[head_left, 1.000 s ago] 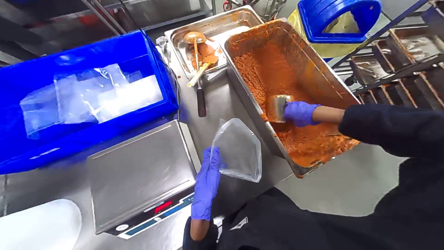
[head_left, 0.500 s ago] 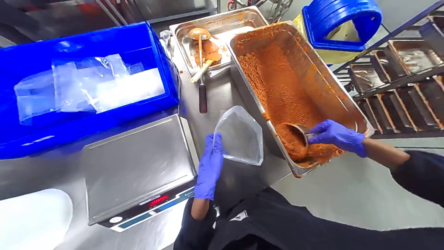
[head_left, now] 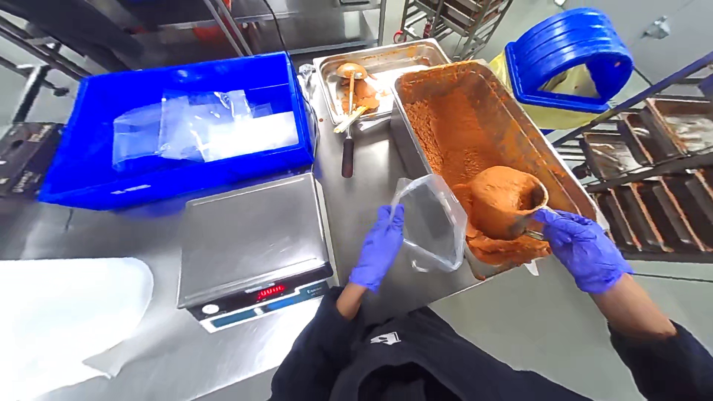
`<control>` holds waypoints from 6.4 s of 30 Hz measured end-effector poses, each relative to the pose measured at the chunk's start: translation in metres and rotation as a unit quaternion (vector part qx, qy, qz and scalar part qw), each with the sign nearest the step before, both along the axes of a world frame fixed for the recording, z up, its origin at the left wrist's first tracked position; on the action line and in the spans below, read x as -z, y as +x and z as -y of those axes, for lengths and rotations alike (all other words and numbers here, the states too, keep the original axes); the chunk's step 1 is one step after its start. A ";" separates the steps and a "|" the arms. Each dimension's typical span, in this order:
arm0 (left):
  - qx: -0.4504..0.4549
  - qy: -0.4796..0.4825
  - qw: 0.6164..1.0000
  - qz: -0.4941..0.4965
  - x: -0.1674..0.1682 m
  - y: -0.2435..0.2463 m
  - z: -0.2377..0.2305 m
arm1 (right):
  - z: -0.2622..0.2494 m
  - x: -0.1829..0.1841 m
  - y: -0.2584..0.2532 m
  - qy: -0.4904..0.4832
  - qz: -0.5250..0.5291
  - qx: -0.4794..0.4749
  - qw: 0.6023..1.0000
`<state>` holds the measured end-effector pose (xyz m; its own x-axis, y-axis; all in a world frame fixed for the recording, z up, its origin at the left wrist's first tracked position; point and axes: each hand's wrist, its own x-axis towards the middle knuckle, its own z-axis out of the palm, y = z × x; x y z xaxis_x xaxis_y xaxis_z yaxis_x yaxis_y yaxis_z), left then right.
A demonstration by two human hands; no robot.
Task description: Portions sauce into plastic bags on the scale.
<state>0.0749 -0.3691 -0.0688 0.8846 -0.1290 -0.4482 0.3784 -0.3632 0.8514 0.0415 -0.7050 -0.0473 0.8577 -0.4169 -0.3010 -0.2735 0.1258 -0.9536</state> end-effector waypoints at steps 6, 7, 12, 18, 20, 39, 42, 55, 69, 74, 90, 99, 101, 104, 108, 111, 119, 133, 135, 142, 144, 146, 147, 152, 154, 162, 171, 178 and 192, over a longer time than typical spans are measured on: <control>0.004 0.004 1.000 -0.009 0.001 0.005 0.007 | 0.002 -0.001 0.001 0.013 0.043 0.008 0.999; 0.003 0.005 1.000 -0.007 0.000 0.006 0.008 | 0.000 -0.010 0.002 0.000 0.059 0.003 0.998; 0.006 0.013 1.000 -0.004 -0.005 0.008 0.016 | -0.029 -0.084 -0.005 -0.185 0.171 -0.023 0.967; 0.019 0.010 1.000 0.005 -0.009 0.012 0.019 | -0.055 -0.117 -0.019 -0.517 0.284 -0.160 0.791; 0.024 0.009 1.000 0.005 -0.013 0.012 0.018 | -0.071 -0.120 -0.016 -0.556 0.330 -0.204 0.735; 0.042 -0.003 0.998 0.041 0.012 0.009 0.021 | -0.107 -0.117 -0.015 -0.675 0.443 -0.251 0.533; 0.047 -0.009 0.997 0.052 0.016 0.008 0.018 | -0.109 -0.114 -0.015 -0.655 0.428 -0.257 0.568; 0.046 -0.073 0.995 0.059 0.028 0.004 0.002 | -0.102 -0.088 -0.003 -0.572 0.380 -0.247 0.684; 0.036 -0.073 0.994 0.066 0.035 -0.006 -0.023 | -0.098 -0.022 0.005 -0.665 0.526 -0.311 0.430; 0.074 -0.033 0.992 0.092 0.036 -0.008 -0.028 | -0.099 -0.035 -0.004 -0.673 0.539 -0.290 0.417; 0.065 -0.045 0.995 0.065 0.039 -0.007 -0.033 | -0.099 -0.020 0.005 -0.671 0.545 -0.279 0.418; 0.045 -0.063 0.997 0.033 0.042 -0.006 -0.035 | -0.110 -0.044 0.006 -0.389 0.305 -0.192 0.848; 0.030 -0.074 0.997 0.022 0.045 -0.007 -0.036 | -0.108 -0.052 0.008 -0.288 0.253 -0.153 0.911; 0.012 -0.109 0.994 0.000 0.046 -0.008 -0.038 | -0.086 -0.061 0.013 -0.205 0.225 -0.105 0.947; 0.002 -0.140 0.990 -0.011 0.048 -0.010 -0.040 | -0.046 -0.064 0.035 -0.212 0.194 -0.069 0.955; 0.004 -0.130 0.991 -0.014 0.046 -0.011 -0.043 | -0.024 -0.051 0.061 -0.347 0.017 -0.068 0.935; 0.013 0.005 1.000 0.015 0.052 -0.014 -0.054 | -0.027 0.014 0.117 -0.544 -0.247 -0.403 0.693; 0.227 0.158 0.957 0.089 0.008 0.036 -0.044 | -0.225 0.099 -0.055 0.102 -0.077 -0.060 0.990; 0.218 0.115 0.967 0.060 0.016 0.049 -0.042 | -0.236 0.100 -0.044 0.152 -0.070 -0.002 0.986; 0.229 0.119 0.966 0.014 0.033 0.066 -0.068 | -0.228 0.080 -0.043 0.170 -0.033 0.009 0.985; 0.229 0.115 0.967 0.002 0.039 0.046 -0.093 | -0.219 0.087 -0.053 0.235 -0.036 -0.018 0.971; 0.207 0.084 0.975 -0.004 0.047 0.031 -0.111 | -0.214 0.094 -0.062 0.260 -0.052 -0.052 0.963; 0.194 0.078 0.978 -0.008 0.049 0.024 -0.112 | -0.215 0.095 -0.064 0.257 -0.067 -0.053 0.963; 0.169 0.185 0.967 0.038 0.033 0.043 -0.070 | -0.238 0.072 -0.022 0.204 -0.050 -0.035 0.977; 0.150 0.242 0.957 0.055 0.019 0.052 -0.059 | -0.238 0.051 -0.009 0.187 -0.033 -0.009 0.982; 0.066 0.313 0.943 0.095 0.004 0.026 -0.052 | -0.226 0.068 -0.061 0.214 0.000 0.024 0.977; 0.097 0.294 0.950 0.047 0.014 0.044 -0.037 | -0.204 0.060 -0.058 0.175 -0.014 -0.097 0.980; 0.099 0.304 0.946 0.047 0.014 0.044 -0.032 | -0.060 -0.066 -0.038 -0.410 0.140 -0.191 0.881; 0.237 0.226 0.944 0.052 0.014 0.069 -0.029 | -0.036 0.034 0.119 -0.461 -0.310 -0.520 0.650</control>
